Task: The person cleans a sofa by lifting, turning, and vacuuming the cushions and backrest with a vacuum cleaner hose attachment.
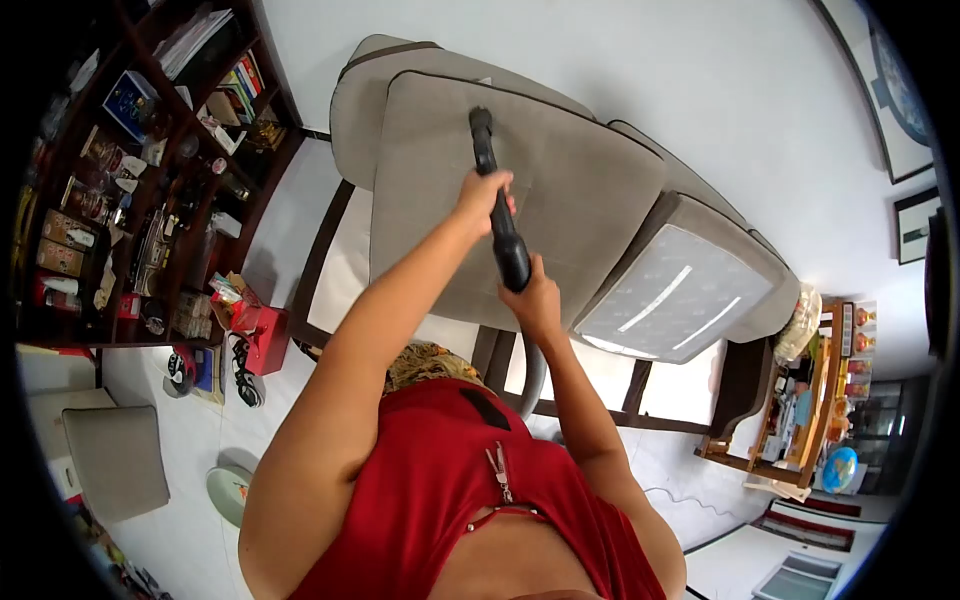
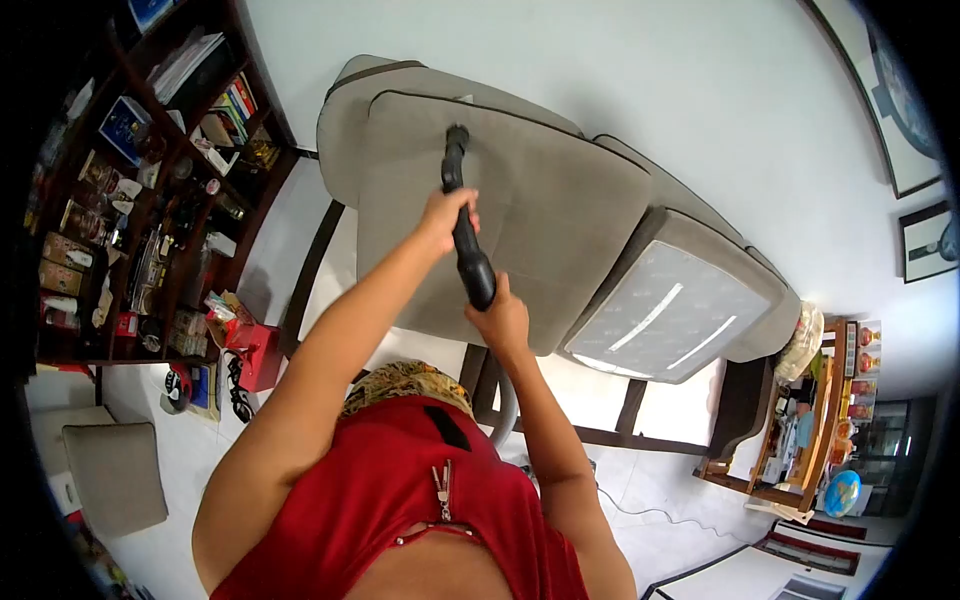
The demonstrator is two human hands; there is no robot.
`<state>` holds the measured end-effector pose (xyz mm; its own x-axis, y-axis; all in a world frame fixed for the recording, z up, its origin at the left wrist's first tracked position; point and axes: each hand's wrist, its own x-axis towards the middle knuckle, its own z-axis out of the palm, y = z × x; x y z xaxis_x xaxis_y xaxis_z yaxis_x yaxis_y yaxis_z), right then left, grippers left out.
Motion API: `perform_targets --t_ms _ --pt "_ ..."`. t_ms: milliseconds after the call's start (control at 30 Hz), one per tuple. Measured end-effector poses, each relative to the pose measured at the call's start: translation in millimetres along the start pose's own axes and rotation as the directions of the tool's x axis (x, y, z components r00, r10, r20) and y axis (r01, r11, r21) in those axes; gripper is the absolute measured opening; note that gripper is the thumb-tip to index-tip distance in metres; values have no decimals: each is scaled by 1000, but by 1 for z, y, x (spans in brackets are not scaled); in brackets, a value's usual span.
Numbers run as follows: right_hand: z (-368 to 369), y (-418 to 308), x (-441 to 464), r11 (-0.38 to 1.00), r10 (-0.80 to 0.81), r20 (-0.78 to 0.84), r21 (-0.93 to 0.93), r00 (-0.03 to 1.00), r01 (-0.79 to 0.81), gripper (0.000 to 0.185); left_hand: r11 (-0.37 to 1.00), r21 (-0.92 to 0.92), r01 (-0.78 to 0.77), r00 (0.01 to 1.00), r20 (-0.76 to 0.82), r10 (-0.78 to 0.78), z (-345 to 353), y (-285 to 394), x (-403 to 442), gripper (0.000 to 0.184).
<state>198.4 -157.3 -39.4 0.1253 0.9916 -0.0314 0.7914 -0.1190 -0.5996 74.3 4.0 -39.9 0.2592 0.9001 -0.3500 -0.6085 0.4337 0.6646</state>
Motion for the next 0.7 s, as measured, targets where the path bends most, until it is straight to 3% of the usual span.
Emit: perform_targets --t_ms 67,167,333,400,500,600,700 --pt "6 13 -30 1000 22 17 -19 1000 -21 58 1000 -6 14 1000 -2 -14 -13 -30 -14 17" --pt "6 16 -46 1000 9 19 -3 1000 -9 60 998 -8 61 989 -137 -62 -9 -36 -44 16" --pt "-10 -33 -11 984 -100 -33 144 994 104 62 989 -70 -131 991 -51 128 8 33 -38 23" --pt "-14 -60 25 985 -132 -57 103 990 137 62 980 -127 -153 988 -31 150 5 69 -5 21" --pt "-1 -83 70 994 -98 -77 48 992 102 61 995 -85 -46 999 18 48 -15 105 52 22" --pt "11 -82 83 999 -39 -56 35 998 41 60 994 -70 -80 996 32 82 -27 97 72 22" --pt "14 -42 61 986 -71 -18 150 997 73 60 993 -46 -109 994 -3 109 -19 56 48 18"
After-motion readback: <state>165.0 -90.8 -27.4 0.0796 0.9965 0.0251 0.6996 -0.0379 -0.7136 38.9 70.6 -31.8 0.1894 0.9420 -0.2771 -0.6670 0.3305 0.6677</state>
